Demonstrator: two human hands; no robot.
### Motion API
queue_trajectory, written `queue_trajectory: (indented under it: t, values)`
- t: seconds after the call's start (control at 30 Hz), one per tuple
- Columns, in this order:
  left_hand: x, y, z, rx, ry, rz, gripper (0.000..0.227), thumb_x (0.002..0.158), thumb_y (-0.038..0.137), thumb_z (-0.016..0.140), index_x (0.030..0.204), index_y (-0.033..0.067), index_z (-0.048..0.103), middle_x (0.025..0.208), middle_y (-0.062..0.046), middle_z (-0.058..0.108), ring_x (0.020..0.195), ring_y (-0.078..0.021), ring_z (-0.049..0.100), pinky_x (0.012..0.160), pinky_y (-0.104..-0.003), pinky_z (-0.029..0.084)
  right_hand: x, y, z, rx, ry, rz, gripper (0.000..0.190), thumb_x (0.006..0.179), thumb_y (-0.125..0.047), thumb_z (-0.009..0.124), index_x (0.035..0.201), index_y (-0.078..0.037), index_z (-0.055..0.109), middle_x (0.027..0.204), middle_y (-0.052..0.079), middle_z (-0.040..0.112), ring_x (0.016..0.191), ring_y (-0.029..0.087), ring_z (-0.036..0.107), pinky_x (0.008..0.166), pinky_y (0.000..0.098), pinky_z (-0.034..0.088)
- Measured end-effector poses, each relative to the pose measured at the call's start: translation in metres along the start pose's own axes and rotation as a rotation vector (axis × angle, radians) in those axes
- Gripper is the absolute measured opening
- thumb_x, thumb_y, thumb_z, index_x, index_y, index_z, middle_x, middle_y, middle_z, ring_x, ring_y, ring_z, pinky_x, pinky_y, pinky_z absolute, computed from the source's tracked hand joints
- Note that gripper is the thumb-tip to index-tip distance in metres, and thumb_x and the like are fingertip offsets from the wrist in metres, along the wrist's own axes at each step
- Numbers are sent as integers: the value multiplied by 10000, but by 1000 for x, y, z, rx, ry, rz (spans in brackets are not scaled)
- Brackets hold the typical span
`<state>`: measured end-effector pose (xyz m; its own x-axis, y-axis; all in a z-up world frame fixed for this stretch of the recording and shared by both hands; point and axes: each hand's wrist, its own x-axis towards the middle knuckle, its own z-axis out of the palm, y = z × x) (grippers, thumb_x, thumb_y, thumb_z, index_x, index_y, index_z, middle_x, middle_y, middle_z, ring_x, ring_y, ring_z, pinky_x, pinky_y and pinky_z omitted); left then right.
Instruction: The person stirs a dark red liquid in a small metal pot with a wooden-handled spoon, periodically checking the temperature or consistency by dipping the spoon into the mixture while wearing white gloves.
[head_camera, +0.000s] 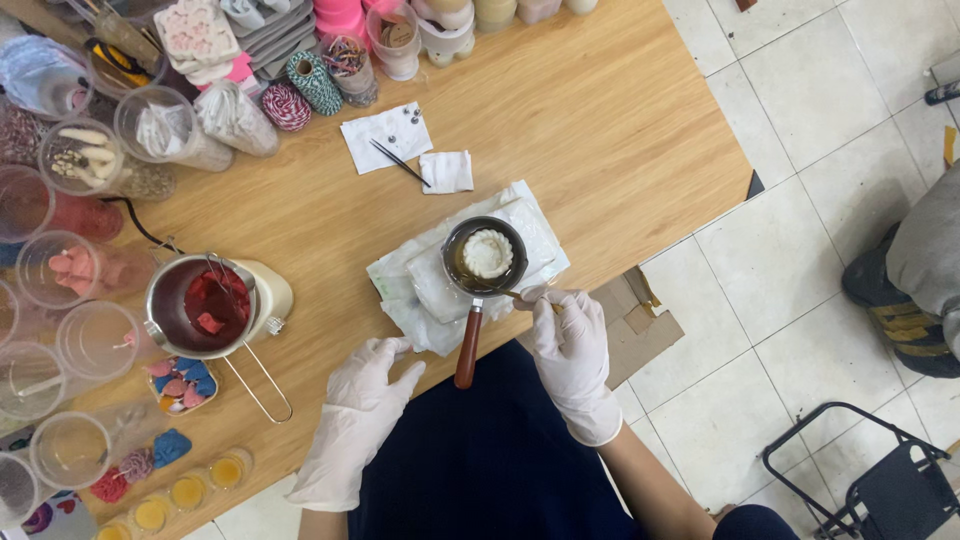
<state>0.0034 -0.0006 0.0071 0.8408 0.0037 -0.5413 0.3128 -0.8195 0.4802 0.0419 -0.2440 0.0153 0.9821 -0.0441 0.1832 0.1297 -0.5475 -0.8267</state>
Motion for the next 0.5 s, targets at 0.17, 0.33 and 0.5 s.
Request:
queue_trajectory:
  t: [0.17,0.33,0.5]
  values:
    - [7,-7,7,41,-17,-8,405,869,388,705,1212,176,665,1130,-75,680,1121,-291,622,955,-421,481,-2,2,2,-167,41,-73,86,926,-14,657,986,-66,689,919,1,766,842,209,637,834,364,496]
    - [11,-8,10,61,-57,-80,426,869,415,697,1235,201,652,1147,-50,681,1138,-268,625,968,-405,485,-2,6,2,-92,25,-31,79,922,-8,664,971,-68,681,894,1,753,781,194,628,771,339,515]
    - [14,-4,8,55,-85,-103,419,872,420,690,1235,214,655,1164,-50,670,1156,-260,617,973,-403,479,-5,6,3,-26,59,23,117,934,38,631,1000,-47,678,894,18,755,780,178,622,766,316,523]
